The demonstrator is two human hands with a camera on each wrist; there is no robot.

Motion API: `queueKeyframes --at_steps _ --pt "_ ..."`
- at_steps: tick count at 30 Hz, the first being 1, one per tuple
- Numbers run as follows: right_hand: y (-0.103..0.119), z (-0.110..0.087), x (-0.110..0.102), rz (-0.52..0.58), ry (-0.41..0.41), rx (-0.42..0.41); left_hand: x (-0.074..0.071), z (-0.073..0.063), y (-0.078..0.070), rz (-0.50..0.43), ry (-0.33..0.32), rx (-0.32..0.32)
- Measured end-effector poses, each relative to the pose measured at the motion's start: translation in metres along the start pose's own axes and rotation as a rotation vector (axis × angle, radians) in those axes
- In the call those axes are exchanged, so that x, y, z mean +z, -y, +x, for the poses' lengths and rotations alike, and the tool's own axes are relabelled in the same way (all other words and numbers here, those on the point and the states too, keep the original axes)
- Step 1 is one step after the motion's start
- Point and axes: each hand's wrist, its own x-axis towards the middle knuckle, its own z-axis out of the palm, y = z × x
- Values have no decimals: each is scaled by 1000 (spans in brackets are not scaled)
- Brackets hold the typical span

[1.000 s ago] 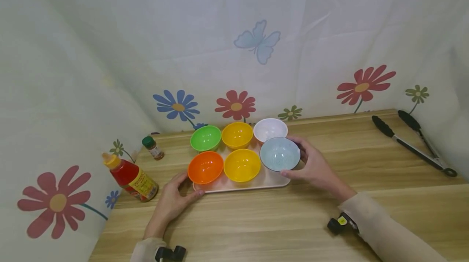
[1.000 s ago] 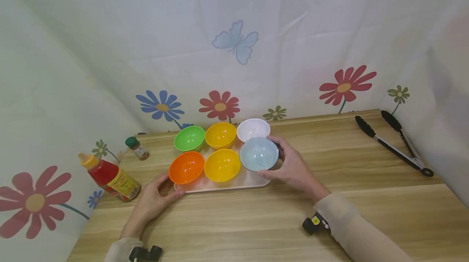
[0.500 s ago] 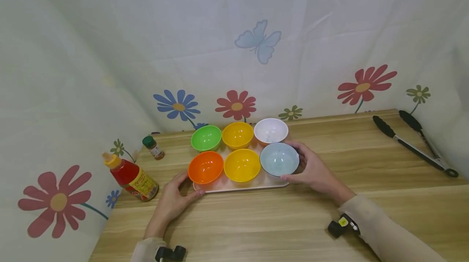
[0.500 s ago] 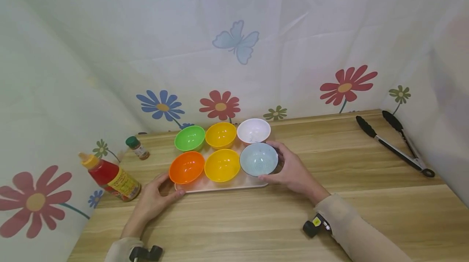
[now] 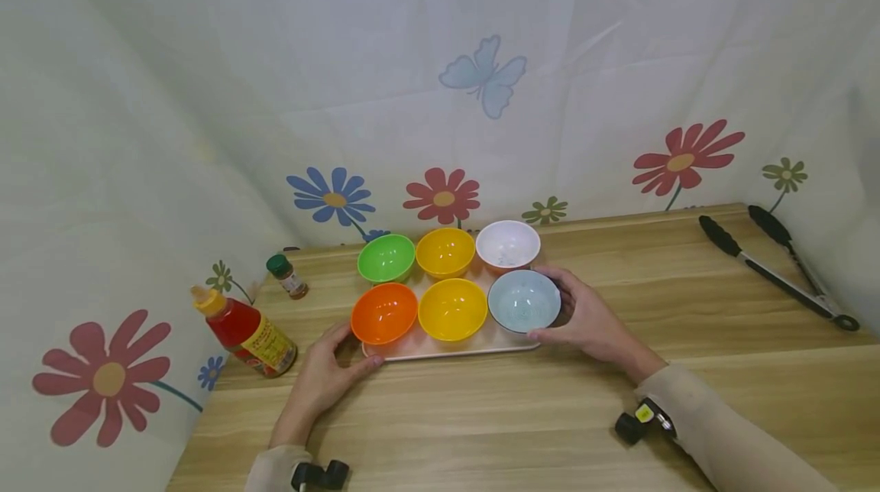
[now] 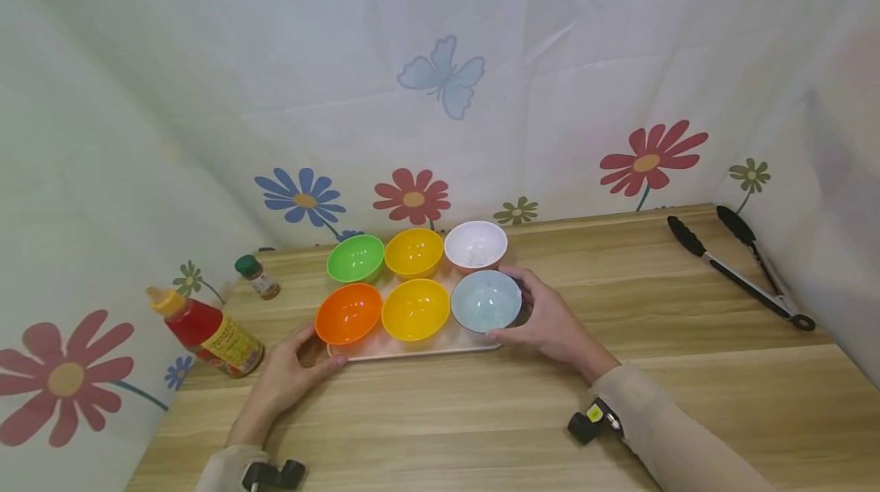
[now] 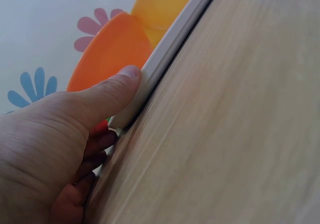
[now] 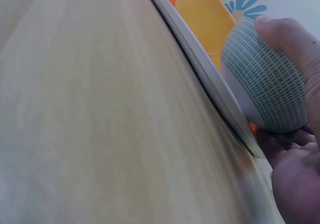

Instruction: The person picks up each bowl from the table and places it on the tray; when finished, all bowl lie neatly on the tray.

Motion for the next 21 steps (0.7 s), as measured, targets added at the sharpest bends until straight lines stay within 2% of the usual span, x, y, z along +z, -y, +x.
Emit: queueKeyframes --at_steps 13,21 --pt "-1 1 1 3 35 28 -1 1 -1 -13 21 -48" --pt "-2 0 -1 53 59 4 -1 2 -2 -20 23 -52"
